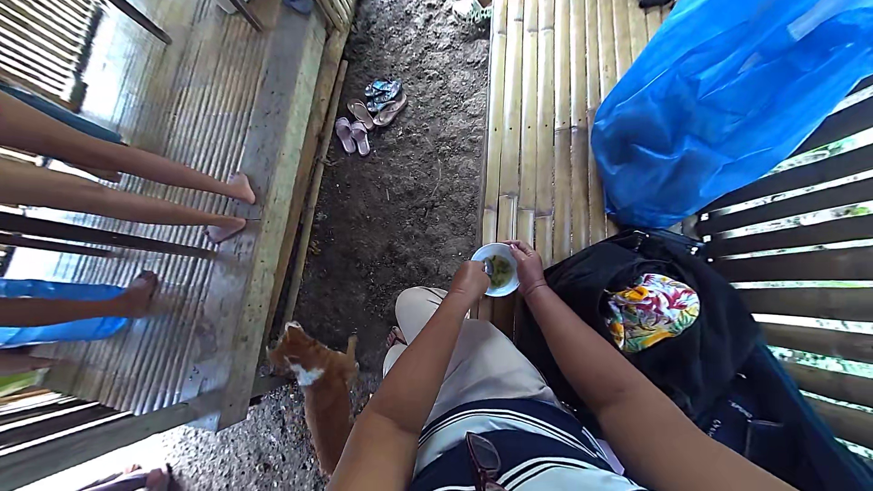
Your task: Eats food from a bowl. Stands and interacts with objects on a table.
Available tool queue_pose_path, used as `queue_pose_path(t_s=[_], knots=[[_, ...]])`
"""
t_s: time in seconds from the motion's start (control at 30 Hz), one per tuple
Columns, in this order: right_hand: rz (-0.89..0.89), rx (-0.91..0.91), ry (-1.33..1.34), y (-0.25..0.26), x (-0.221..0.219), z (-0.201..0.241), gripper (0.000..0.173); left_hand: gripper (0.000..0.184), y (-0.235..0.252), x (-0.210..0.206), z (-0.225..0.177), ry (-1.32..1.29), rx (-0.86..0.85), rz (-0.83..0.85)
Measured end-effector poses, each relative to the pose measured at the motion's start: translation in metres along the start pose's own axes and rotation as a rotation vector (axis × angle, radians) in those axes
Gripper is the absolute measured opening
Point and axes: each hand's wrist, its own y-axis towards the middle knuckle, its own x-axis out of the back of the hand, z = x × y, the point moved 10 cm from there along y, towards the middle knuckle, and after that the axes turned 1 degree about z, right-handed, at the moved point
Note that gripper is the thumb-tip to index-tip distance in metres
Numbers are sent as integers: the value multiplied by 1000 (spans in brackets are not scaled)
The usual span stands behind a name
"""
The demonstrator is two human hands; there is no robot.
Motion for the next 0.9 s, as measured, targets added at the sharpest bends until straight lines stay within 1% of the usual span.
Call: queue_pose_path(t_s=[0.2, 0.43, 0.53, 0.63, 0.77, 0.9], knots=[[-8, -44, 9, -5, -1, 3, 30, 20, -4, 6, -17, 172, -70, -40], [-19, -55, 19, -5, 1, 3, 30, 23, -3, -1, -24, 289, -79, -32], [-18, -52, 33, -5, 1, 2, 30, 23, -3, -4, -26, 306, -74, -10], [-21, -53, 48, -4, 1, 1, 30, 21, -1, -7, -27, 269, -105, 13], [-22, -51, 57, -3, 1, 2, 30, 22, 2, -8, -28, 240, -113, 37], [-20, -68, 63, -4, 1, 0, 36, 22, 4, -12, -29, 249, -131, 53]])
